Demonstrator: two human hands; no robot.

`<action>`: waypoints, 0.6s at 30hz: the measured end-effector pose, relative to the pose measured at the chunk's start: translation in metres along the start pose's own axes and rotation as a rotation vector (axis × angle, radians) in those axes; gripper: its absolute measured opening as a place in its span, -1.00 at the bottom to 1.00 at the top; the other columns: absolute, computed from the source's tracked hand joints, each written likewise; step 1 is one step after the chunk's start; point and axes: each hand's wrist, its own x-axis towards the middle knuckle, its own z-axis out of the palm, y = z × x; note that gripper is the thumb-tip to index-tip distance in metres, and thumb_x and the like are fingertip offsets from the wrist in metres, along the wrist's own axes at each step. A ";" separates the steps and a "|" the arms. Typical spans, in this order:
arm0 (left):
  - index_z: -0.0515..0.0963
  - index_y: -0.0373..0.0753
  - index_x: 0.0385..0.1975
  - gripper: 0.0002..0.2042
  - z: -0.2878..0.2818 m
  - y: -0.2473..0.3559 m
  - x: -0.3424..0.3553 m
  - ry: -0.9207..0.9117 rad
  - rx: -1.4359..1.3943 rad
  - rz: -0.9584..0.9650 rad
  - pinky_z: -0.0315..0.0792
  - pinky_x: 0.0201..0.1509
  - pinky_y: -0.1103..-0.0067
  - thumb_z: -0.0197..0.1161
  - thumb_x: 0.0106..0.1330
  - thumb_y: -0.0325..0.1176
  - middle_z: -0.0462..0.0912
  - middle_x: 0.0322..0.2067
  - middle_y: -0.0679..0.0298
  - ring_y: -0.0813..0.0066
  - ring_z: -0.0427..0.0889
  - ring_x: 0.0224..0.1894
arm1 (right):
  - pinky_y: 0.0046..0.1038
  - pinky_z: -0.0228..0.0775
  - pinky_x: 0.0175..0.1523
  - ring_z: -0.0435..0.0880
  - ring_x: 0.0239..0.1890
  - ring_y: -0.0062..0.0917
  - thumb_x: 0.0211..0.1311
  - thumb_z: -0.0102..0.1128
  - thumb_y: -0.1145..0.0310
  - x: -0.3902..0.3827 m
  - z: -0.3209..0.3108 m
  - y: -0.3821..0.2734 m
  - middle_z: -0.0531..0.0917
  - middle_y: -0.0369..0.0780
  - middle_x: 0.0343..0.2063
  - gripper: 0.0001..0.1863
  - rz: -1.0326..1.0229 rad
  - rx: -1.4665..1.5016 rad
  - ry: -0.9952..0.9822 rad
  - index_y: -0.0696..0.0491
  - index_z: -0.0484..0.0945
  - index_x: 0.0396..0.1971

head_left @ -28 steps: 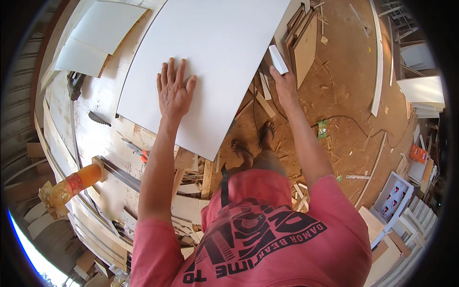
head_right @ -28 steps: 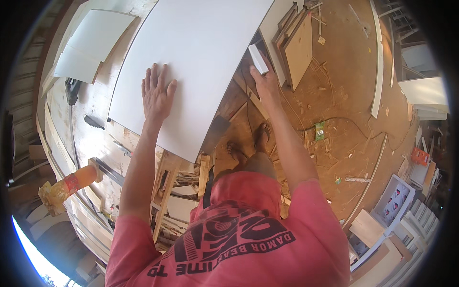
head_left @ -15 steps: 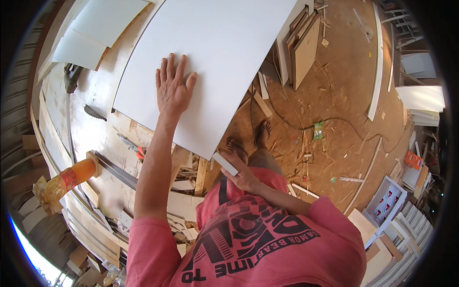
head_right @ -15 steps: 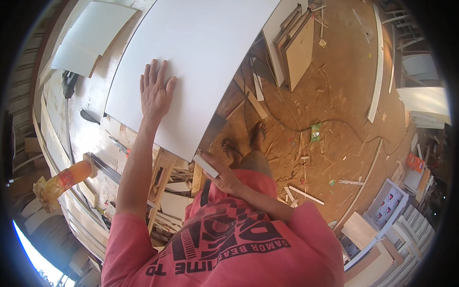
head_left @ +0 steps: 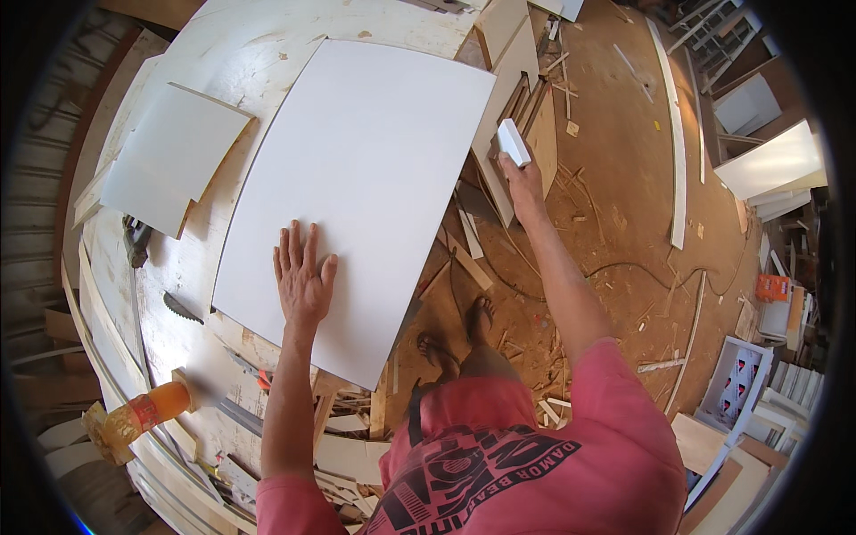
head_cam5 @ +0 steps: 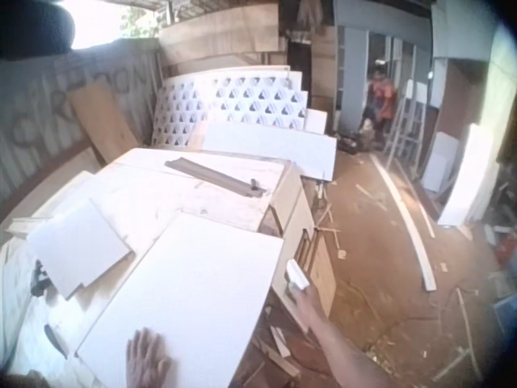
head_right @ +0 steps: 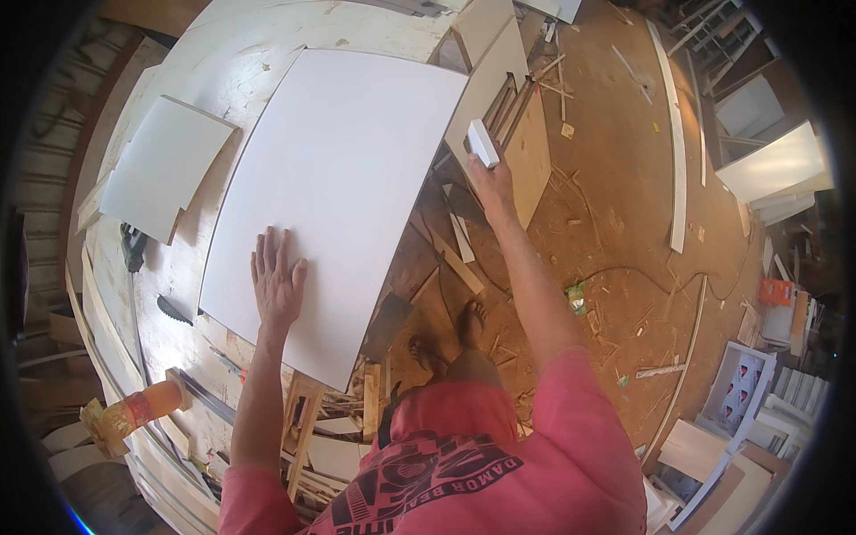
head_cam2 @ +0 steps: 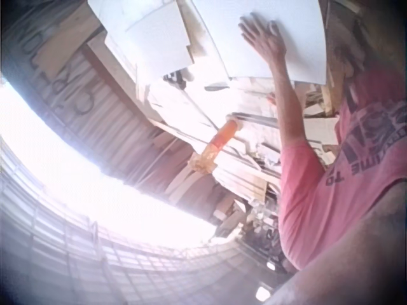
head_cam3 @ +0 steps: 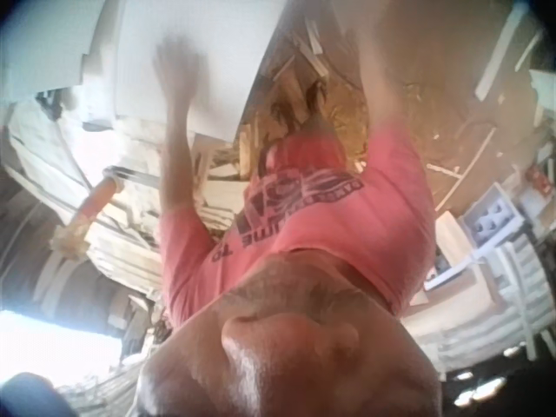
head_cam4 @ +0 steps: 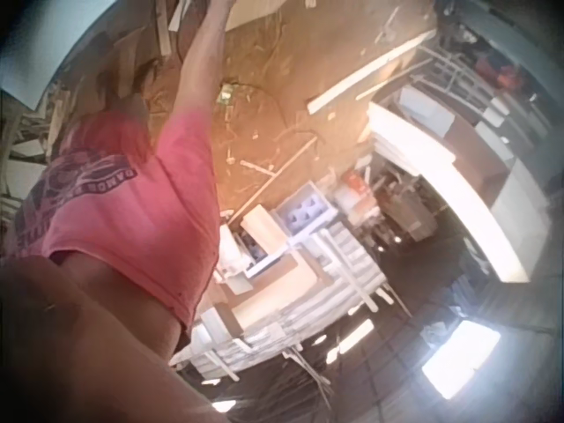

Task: The person applies a brown edging strip to a white wooden board, using a small white block to press the strip into place and then handling a long wooden veneer.

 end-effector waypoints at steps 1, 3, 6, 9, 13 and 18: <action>0.11 -0.06 0.34 -0.43 -0.001 0.001 0.001 -0.008 0.005 0.012 -0.20 0.46 0.23 -0.25 0.41 0.08 0.01 0.36 0.15 0.15 -0.10 0.42 | -0.45 0.22 0.22 0.41 0.16 -0.40 0.26 0.07 0.35 0.030 -0.005 -0.001 0.43 -0.09 0.12 -0.46 0.005 -0.020 0.007 0.15 0.25 0.23; 0.12 -0.05 0.33 -0.43 -0.002 0.000 0.000 -0.009 0.004 0.002 -0.21 0.45 0.24 -0.22 0.40 0.08 0.02 0.37 0.16 0.16 -0.10 0.42 | -0.46 0.22 0.21 0.42 0.13 -0.41 0.25 0.06 0.40 0.069 0.001 -0.001 0.44 -0.11 0.10 -0.46 -0.055 0.009 0.019 0.14 0.24 0.23; 0.15 -0.01 0.33 -0.44 -0.005 0.000 0.000 -0.013 -0.024 -0.014 -0.22 0.46 0.27 -0.16 0.38 0.08 0.02 0.37 0.19 0.20 -0.10 0.43 | -0.44 0.22 0.20 0.43 0.11 -0.42 0.24 0.04 0.44 0.103 0.012 -0.002 0.45 -0.12 0.08 -0.46 -0.031 0.017 0.056 0.13 0.24 0.23; 0.16 -0.02 0.32 -0.43 -0.006 0.000 0.003 -0.031 -0.018 -0.021 -0.22 0.46 0.27 -0.16 0.38 0.09 0.02 0.37 0.18 0.20 -0.10 0.43 | -0.44 0.26 0.13 0.47 0.03 -0.42 0.27 0.10 0.31 0.118 0.018 0.006 0.52 -0.11 -0.02 -0.49 -0.053 0.011 0.102 0.18 0.29 0.18; 0.14 -0.06 0.33 -0.43 -0.008 0.002 0.002 -0.046 -0.009 -0.008 -0.23 0.46 0.25 -0.17 0.39 0.05 0.01 0.37 0.15 0.18 -0.12 0.43 | -0.43 0.28 0.11 0.48 0.00 -0.41 0.27 0.09 0.30 0.119 0.015 0.011 0.52 -0.11 -0.03 -0.49 -0.037 -0.025 0.103 0.18 0.29 0.17; 0.14 0.01 0.34 -0.43 -0.004 -0.001 0.002 -0.043 -0.026 -0.006 -0.27 0.47 0.28 -0.20 0.39 0.11 -0.01 0.38 0.19 0.22 -0.16 0.44 | -0.43 0.22 0.19 0.40 0.12 -0.42 0.25 0.07 0.40 0.072 0.009 -0.003 0.44 -0.12 0.07 -0.47 0.031 0.002 -0.052 0.13 0.25 0.21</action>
